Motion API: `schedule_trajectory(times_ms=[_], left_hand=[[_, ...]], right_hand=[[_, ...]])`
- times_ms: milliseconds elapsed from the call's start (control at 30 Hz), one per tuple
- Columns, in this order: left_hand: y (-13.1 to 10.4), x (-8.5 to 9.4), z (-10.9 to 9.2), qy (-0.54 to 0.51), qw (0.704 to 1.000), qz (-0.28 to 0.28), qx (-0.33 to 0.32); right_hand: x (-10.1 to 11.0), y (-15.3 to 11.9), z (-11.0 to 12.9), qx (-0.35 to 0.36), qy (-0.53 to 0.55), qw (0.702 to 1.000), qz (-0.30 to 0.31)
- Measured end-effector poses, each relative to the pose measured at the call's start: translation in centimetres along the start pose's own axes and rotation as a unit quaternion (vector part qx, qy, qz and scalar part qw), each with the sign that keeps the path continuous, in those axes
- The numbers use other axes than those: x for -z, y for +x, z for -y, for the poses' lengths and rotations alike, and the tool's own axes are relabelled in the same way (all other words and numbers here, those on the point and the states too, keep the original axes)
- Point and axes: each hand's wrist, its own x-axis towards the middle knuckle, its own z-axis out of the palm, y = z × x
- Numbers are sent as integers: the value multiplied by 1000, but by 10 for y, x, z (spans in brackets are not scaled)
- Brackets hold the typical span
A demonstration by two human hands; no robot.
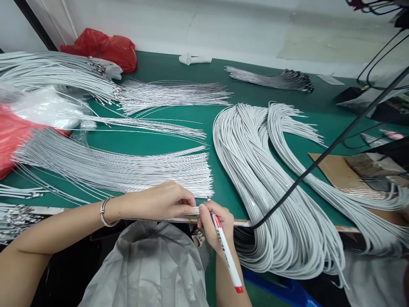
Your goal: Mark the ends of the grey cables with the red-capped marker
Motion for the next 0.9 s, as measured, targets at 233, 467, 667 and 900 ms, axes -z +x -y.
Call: schedule_trajectory(times_ms=[233, 467, 667, 900], left_hand=[[5, -5, -3, 41, 999, -21, -4], [4, -4, -3, 77, 997, -14, -19], [8, -4, -1, 70, 998, 1, -1], [2, 8, -1, 22, 1000, -12, -7]], right_hand=[[-9, 1, -1, -36, 25, 997, -62], [-7, 1, -4, -66, 53, 996, -33], [-7, 0, -5, -75, 31, 996, -44], [-9, -8, -13, 14, -5, 985, -172]])
